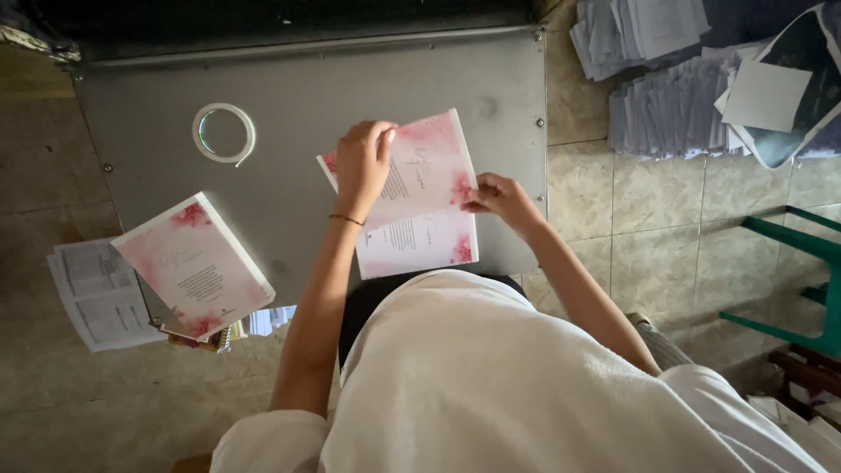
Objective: Picking up, aligning, and stacking printed cards on a metal work surface.
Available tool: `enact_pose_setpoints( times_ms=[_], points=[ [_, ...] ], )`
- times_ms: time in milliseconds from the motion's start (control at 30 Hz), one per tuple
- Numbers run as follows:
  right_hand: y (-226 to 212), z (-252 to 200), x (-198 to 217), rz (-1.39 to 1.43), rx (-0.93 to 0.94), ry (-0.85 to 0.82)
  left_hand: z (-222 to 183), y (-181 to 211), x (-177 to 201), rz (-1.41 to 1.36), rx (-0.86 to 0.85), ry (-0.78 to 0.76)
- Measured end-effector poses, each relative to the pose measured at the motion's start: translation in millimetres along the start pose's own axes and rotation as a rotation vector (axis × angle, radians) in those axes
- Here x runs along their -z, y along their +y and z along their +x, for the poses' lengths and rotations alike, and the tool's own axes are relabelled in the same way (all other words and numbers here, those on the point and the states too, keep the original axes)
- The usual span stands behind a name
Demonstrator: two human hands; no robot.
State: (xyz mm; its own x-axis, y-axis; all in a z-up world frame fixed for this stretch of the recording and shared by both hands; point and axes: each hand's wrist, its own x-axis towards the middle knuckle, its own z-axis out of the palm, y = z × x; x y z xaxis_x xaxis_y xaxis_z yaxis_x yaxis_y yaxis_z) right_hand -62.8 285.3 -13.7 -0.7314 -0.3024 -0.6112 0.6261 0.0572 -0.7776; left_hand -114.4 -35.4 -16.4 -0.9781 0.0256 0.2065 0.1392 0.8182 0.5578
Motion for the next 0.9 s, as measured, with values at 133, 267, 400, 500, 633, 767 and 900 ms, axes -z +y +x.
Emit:
enact_pose_setpoints(
  times_ms=[133,267,400,500,633,767,900],
  points=[
    [22.6,34.1,10.6,0.093,0.016,0.098,-11.7,37.0,32.2,0.037,0.06,0.067],
    [22.9,80.7,13.5,0.155,0.004,0.256,-48.1,37.8,26.5,-0.054,0.001,0.233],
    [2.7,147.9,1.9,0.227,0.052,0.351,-97.4,35.4,1.9,0.159,0.052,-0.065],
    [-6.2,230.3,7.2,0.223,0.152,0.342,-121.1,30.6,-12.2,0.261,-0.031,-0.226],
    [-89.8,220.1,-14.9,0.189,-0.058,0.367,-116.8,42.2,2.4,0.262,-0.073,-0.178],
    [-114.3,200.3,-2.2,-0.096,-0.084,0.19,-113.7,44.2,7.2,0.299,-0.11,-0.148],
    [-123.5,150.9,1.2,-0.341,-0.024,0.196,-114.0,45.0,5.7,0.211,-0.108,-0.204]
  ],
)
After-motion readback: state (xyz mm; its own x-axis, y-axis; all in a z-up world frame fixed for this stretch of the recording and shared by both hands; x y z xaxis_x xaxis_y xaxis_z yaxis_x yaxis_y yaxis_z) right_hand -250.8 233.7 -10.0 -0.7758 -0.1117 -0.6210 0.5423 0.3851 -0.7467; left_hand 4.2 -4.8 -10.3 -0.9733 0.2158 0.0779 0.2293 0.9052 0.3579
